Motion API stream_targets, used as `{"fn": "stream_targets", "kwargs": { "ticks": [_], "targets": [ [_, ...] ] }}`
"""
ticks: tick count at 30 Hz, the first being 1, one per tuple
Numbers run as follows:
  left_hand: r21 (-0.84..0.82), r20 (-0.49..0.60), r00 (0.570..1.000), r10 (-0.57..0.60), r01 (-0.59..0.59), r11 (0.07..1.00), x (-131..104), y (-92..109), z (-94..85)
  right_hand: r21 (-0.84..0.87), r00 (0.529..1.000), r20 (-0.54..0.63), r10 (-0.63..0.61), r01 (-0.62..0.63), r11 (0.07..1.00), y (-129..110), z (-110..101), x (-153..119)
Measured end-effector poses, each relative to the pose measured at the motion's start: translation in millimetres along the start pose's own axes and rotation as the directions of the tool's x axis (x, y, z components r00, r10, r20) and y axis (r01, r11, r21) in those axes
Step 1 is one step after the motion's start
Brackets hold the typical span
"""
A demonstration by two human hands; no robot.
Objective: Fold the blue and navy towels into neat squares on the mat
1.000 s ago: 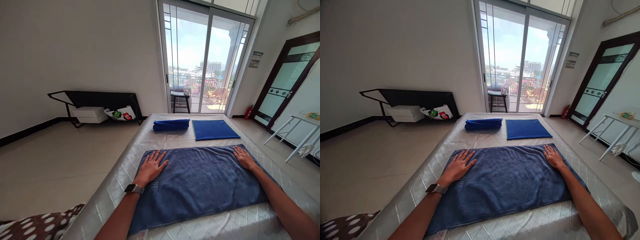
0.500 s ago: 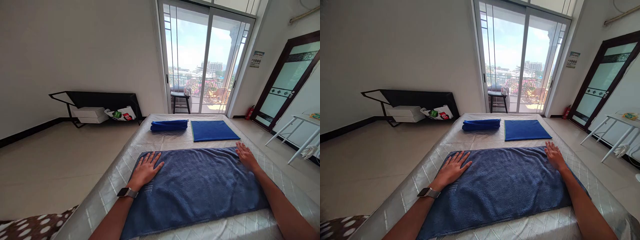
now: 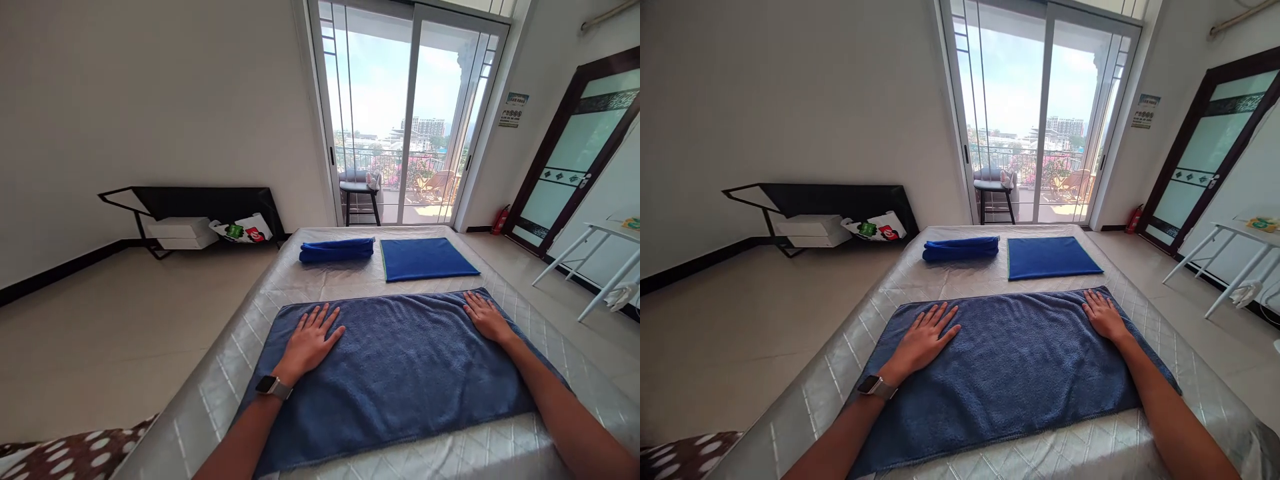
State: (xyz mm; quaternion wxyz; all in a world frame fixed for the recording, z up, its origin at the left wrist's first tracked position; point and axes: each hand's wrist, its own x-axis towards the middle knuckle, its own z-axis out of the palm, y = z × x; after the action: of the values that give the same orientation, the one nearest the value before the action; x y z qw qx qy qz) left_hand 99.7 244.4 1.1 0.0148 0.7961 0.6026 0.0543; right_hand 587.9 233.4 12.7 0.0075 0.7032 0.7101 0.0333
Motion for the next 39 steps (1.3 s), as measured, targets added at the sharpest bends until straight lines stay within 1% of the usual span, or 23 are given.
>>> {"fn": "stream_targets", "kwargs": {
  "ticks": [2, 4, 6, 8, 9, 11, 12, 14, 16, 17, 19, 21, 23, 25, 27, 30, 32, 35, 39],
  "targets": [
    [-0.014, -0.002, 1.0, 0.0, 0.0, 1.0, -0.1, 0.3, -1.4, -0.008, 0.999, -0.04, 0.02, -0.021, 1.0, -9.7, -5.8, -1.5],
    [-0.031, -0.016, 1.0, -0.003, 0.003, 0.999, 0.7, -3.7, -5.3, 0.004, 0.991, -0.132, 0.003, -0.002, 1.0, -32.1, -16.7, -1.9],
    [-0.042, -0.055, 0.998, -0.02, 0.018, 0.999, 1.8, -12.9, -10.7, 0.048, 0.967, -0.244, -0.077, 0.092, 0.995, -69.5, -33.2, -0.5],
    [-0.042, -0.1, 0.993, -0.064, 0.06, 0.997, 2.4, -26.7, -15.4, 0.113, 0.933, -0.312, -0.177, 0.222, 0.968, -120.2, -52.5, 2.9],
    [-0.041, -0.104, 0.99, -0.097, 0.094, 0.995, 2.2, -34.3, -16.8, 0.146, 0.924, -0.311, -0.223, 0.279, 0.949, -148.8, -61.7, 5.2],
    [-0.037, -0.067, 0.985, -0.159, 0.157, 0.987, 0.8, -47.9, -17.1, 0.212, 0.91, -0.296, -0.289, 0.358, 0.91, -207.6, -75.5, 9.9],
    [-0.033, -0.038, 0.983, -0.18, 0.179, 0.983, -0.2, -52.8, -16.3, 0.245, 0.907, -0.278, -0.317, 0.386, 0.889, -235.6, -78.8, 11.7],
    [-0.024, 0.002, 0.981, -0.193, 0.193, 0.981, -2.1, -58.0, -13.7, 0.306, 0.903, -0.224, -0.367, 0.422, 0.853, -284.7, -77.5, 13.4],
    [-0.012, 0.004, 0.982, -0.191, 0.191, 0.982, -3.4, -58.2, -11.7, 0.351, 0.896, -0.153, -0.418, 0.444, 0.824, -320.1, -67.4, 12.6],
    [-0.004, 0.002, 0.981, -0.194, 0.194, 0.981, -3.7, -57.2, -11.3, 0.368, 0.892, -0.116, -0.437, 0.448, 0.815, -331.6, -60.6, 11.8],
    [0.012, 0.003, 0.98, -0.199, 0.199, 0.98, -4.1, -54.9, -11.6, 0.388, 0.883, -0.046, -0.468, 0.447, 0.806, -341.4, -47.9, 10.7],
    [0.021, 0.0, 0.98, -0.198, 0.198, 0.98, -4.3, -53.6, -12.5, 0.392, 0.877, 0.004, -0.48, 0.44, 0.808, -333.6, -39.9, 11.1],
    [0.021, -0.007, 0.981, -0.193, 0.194, 0.981, -4.5, -53.5, -13.3, 0.375, 0.892, 0.039, -0.451, 0.405, 0.834, -310.2, -37.5, 12.9],
    [0.018, -0.009, 0.982, -0.19, 0.19, 0.982, -4.6, -53.9, -14.0, 0.335, 0.929, 0.071, -0.363, 0.321, 0.886, -275.0, -38.4, 15.0],
    [0.019, 0.005, 0.982, -0.19, 0.19, 0.982, -4.6, -54.2, -15.1, 0.288, 0.954, 0.113, -0.279, 0.238, 0.928, -233.5, -39.6, 15.6],
    [0.031, 0.046, 0.978, -0.201, 0.2, 0.979, -4.1, -54.1, -17.5, 0.237, 0.957, 0.167, -0.236, 0.194, 0.952, -172.5, -38.2, 12.8],
    [0.035, 0.061, 0.977, -0.204, 0.202, 0.979, -3.5, -54.4, -18.7, 0.206, 0.962, 0.184, -0.203, 0.164, 0.965, -138.1, -35.2, 9.6],
    [0.032, 0.064, 0.977, -0.202, 0.201, 0.979, -2.8, -56.1, -17.8, 0.153, 0.981, 0.167, -0.104, 0.078, 0.985, -97.0, -29.0, 6.3],
    [0.047, 0.049, 0.979, -0.199, 0.197, 0.979, -1.8, -60.6, -11.4, 0.102, 0.991, 0.129, 0.019, -0.032, 0.994, -54.1, -20.1, 7.0]
  ]
}}
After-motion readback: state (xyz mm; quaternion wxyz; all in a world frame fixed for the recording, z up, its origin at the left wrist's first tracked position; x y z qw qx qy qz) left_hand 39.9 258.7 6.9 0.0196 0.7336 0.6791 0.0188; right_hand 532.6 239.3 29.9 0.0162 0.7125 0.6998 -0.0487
